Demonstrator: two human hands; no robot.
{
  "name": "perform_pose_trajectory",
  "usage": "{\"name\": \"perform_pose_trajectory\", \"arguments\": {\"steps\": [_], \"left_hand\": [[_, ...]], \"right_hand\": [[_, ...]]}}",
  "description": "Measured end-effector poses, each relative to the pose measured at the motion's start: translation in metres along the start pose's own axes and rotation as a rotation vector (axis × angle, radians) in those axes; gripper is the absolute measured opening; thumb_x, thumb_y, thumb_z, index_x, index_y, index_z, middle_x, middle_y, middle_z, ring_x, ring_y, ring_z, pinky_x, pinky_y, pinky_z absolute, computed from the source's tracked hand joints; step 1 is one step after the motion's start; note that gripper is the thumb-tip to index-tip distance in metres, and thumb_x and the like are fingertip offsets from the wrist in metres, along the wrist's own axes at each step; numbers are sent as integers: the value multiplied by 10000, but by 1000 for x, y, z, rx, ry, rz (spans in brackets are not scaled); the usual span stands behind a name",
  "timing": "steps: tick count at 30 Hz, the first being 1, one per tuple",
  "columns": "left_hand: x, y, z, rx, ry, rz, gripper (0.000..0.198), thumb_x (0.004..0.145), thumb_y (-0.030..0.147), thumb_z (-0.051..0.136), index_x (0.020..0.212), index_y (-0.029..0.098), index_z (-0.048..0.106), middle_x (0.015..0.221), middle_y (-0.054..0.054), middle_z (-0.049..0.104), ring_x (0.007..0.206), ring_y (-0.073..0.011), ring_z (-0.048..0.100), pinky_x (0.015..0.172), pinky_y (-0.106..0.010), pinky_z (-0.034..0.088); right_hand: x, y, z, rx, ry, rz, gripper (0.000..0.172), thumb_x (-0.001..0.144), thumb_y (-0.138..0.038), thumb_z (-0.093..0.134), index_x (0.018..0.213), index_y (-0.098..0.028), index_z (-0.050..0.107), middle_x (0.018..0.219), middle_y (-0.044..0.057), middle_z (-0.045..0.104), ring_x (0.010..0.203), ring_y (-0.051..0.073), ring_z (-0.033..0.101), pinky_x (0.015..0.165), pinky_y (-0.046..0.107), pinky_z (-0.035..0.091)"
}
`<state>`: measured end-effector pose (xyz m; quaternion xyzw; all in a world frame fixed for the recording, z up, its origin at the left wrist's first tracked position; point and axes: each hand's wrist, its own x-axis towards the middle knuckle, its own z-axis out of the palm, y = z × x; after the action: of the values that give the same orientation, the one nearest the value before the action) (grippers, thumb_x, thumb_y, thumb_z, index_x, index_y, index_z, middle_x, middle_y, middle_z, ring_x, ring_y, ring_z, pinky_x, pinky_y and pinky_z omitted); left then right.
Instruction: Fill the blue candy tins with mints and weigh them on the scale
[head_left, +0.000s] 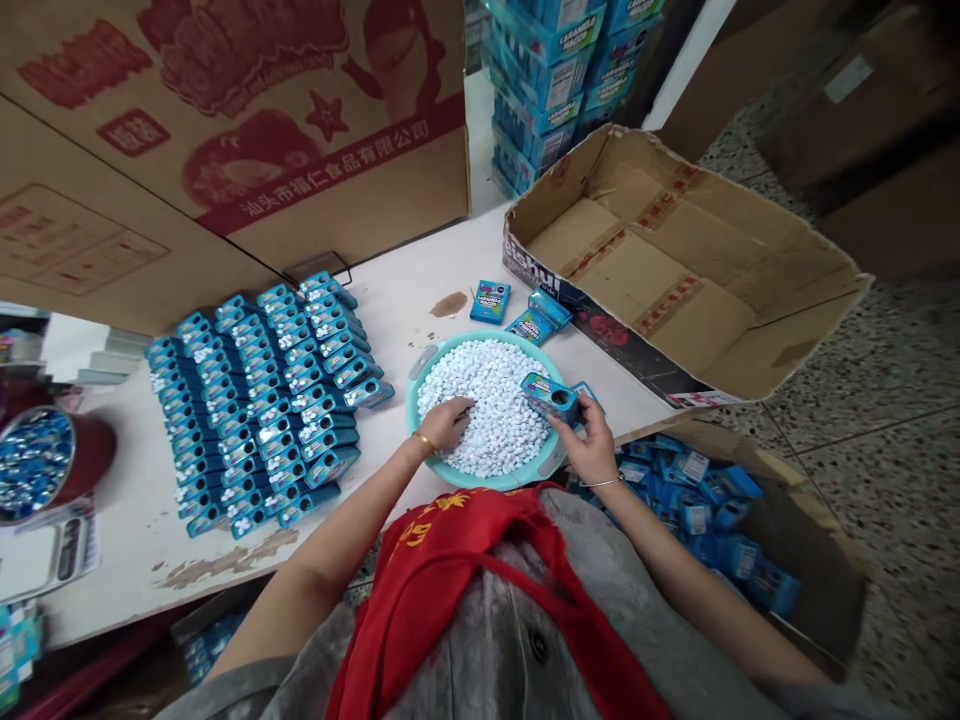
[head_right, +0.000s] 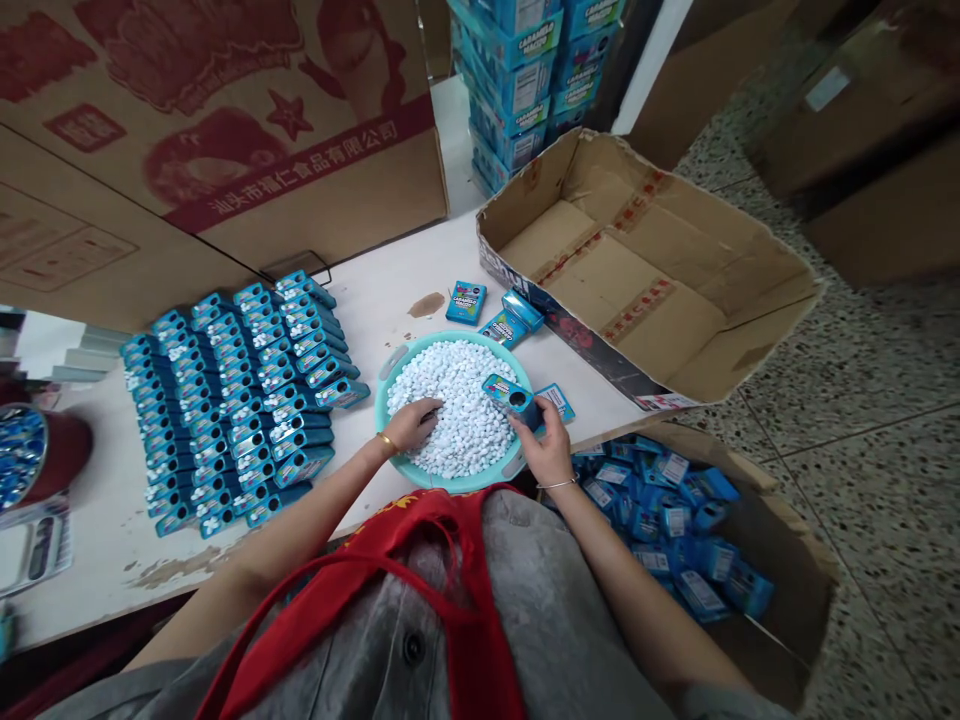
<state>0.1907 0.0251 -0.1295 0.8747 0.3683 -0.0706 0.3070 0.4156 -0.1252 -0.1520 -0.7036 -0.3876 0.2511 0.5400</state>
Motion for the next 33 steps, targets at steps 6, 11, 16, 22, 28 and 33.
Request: {"name": "perform_pose_trajectory", "arguments": {"steps": [6, 11, 16, 22, 28, 33], "left_hand": [[-27, -3, -31, -139, 32, 91, 310, 882, 319, 526, 1149, 166, 561, 1061, -78, 658, 920, -176, 617, 829, -294, 494], [-45, 22, -76, -189, 72, 246, 278, 910, 330, 501, 1124, 162, 560, 1014, -79, 647, 856, -153, 606, 772, -275, 488], [-51, 61, -117, -24, 23, 313, 265, 922, 312, 488, 1132, 162, 550, 1001, -79, 649, 855, -157, 612, 759, -272, 485], [-48, 117, -151, 386, -166, 185, 247, 909, 229, 457, 1123, 159, 558, 1032, -92, 654, 870, -203, 633, 739, -305, 490], [-51, 170, -164, 650, -258, 56, 276, 878, 101, 401, 1101, 138, 559, 944, -116, 660, 776, -226, 649, 655, -328, 494], [-56, 184, -170, 681, -241, 83, 255, 886, 61, 353, 962, 142, 582, 844, -89, 625, 751, -207, 636, 662, -324, 497]], "right_hand": [[2, -6, -10, -43, 8, -31, 440, 788, -405, 656, 1150, -190, 528, 1057, 82, 618, 979, 242, 597, 888, 419, 483], [6, -18, -15, -170, -39, -184, 338, 826, -333, 603, 1138, -213, 554, 1082, 89, 638, 1017, 262, 593, 911, 446, 474], [9, -34, -9, -193, -128, -307, 346, 838, -248, 544, 1183, -218, 542, 1137, 101, 639, 1063, 271, 583, 936, 460, 468], [6, -45, 2, -154, -177, -343, 382, 820, -192, 512, 1200, -230, 543, 1157, 94, 639, 1085, 270, 583, 945, 464, 473], [1, -44, 10, -120, -188, -368, 390, 830, -178, 509, 1216, -229, 529, 1165, 96, 640, 1095, 265, 584, 954, 471, 473], [0, -38, 11, -73, -206, -369, 362, 853, -217, 527, 1215, -214, 520, 1164, 113, 634, 1092, 258, 589, 948, 461, 482]]}}
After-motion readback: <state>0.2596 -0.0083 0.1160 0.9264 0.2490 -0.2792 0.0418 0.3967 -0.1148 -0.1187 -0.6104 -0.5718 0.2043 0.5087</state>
